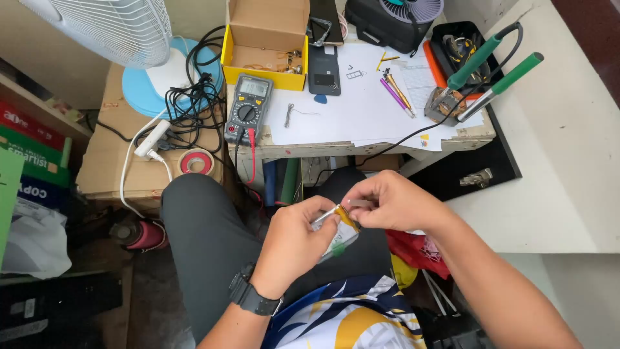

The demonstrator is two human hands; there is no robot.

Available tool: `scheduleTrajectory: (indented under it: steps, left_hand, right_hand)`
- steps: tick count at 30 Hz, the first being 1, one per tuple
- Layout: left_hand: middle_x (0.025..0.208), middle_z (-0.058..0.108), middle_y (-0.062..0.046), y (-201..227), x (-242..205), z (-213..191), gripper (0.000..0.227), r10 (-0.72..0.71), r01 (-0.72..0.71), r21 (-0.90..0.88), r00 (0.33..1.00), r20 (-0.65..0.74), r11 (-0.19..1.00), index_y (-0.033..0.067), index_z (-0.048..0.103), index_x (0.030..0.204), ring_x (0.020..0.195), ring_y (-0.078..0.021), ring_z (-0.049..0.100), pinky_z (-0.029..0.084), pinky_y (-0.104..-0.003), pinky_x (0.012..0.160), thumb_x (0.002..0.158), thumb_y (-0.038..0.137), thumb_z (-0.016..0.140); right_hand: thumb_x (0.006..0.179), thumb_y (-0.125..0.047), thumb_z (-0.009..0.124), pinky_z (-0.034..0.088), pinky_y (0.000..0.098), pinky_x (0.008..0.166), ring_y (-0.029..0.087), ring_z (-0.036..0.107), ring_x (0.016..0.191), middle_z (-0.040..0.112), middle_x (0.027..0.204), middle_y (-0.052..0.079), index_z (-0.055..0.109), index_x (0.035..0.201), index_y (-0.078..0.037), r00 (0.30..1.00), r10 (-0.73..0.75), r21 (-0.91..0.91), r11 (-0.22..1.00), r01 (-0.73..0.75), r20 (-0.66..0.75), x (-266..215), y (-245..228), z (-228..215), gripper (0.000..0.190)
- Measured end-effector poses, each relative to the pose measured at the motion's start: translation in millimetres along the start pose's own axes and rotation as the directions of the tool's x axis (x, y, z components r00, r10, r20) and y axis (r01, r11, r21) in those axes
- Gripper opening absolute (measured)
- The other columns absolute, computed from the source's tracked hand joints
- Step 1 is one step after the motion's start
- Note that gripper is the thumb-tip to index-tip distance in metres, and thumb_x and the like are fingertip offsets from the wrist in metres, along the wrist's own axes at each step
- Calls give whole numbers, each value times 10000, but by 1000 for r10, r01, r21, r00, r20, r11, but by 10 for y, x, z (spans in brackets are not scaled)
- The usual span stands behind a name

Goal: The person holds a lithium-ion battery and uses a soldering iron to apply heat to the battery terminals. They use tweezers to hold a small wire or component while soldering.

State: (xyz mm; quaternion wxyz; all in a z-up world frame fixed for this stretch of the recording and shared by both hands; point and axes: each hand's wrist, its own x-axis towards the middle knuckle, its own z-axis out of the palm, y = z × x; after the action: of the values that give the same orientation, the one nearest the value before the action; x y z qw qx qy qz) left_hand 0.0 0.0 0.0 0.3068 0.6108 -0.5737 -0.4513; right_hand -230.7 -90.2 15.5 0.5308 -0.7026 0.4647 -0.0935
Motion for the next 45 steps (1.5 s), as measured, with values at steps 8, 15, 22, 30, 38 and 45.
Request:
scheduleTrajectory:
  steps: [8, 15, 22, 30, 38, 45]
  left_hand:
    - [901, 894, -57, 40, -2, 28, 219, 22, -24, -16, 993, -117, 1000, 197, 894, 1161, 798, -313, 755, 621, -429, 745, 1001, 251, 754]
    - [981, 933, -153, 88, -19, -14, 264, -23, 19, -69, 998, -52, 997, 183, 909, 1212, 1015, -425, 889, 707, -471, 817, 996, 227, 764]
    - [976, 933, -159, 140, -56, -68, 275, -9, 6, -90, 1000, -26, 996, 158, 906, 1218, 1024, -403, 894, 692, -444, 818, 988, 219, 768]
    - [1001, 933, -157, 124, -31, -67, 249, 32, -35, -123, 999, -24, 992, 159, 891, 1179, 1059, -441, 879, 690, -472, 829, 982, 253, 771]
    - [1041, 928, -201, 163, -74, -64, 259, 30, -30, -78, 1000, -8, 996, 91, 878, 1173, 1086, -475, 872, 695, -491, 868, 960, 236, 853]
    - [1073, 930, -196, 162, -34, -81, 266, -20, 25, -104, 999, 50, 994, 81, 878, 1182, 1122, -440, 883, 700, -479, 909, 956, 220, 858]
  right_hand:
    - [943, -74, 742, 646, 372, 830, 226, 820, 903, 870, 959, 50, 874, 1127, -110, 972, -208, -432, 891, 141, -110, -154, -300, 148, 229]
    - [920, -46, 805, 712, 463, 889, 375, 892, 1013, 921, 1004, 183, 918, 1170, -43, 994, -86, -330, 942, 61, -62, -154, -236, 80, 274]
    - [913, -26, 794, 690, 412, 813, 234, 845, 870, 916, 887, 161, 947, 1142, -52, 998, -54, -177, 983, 47, -33, -122, -161, -4, 277]
    - [909, 6, 795, 645, 383, 768, 191, 757, 818, 904, 887, 155, 883, 1209, -31, 993, -119, -46, 992, 118, -15, -100, -51, -23, 315]
    - [903, 8, 829, 601, 313, 757, 141, 731, 792, 906, 879, 93, 799, 1146, -57, 998, -69, 67, 995, 68, 10, -28, 130, -71, 253]
    - [893, 19, 879, 608, 291, 788, 120, 738, 807, 912, 913, 120, 816, 1172, -37, 989, -100, 238, 969, 72, 107, 98, 331, -73, 291]
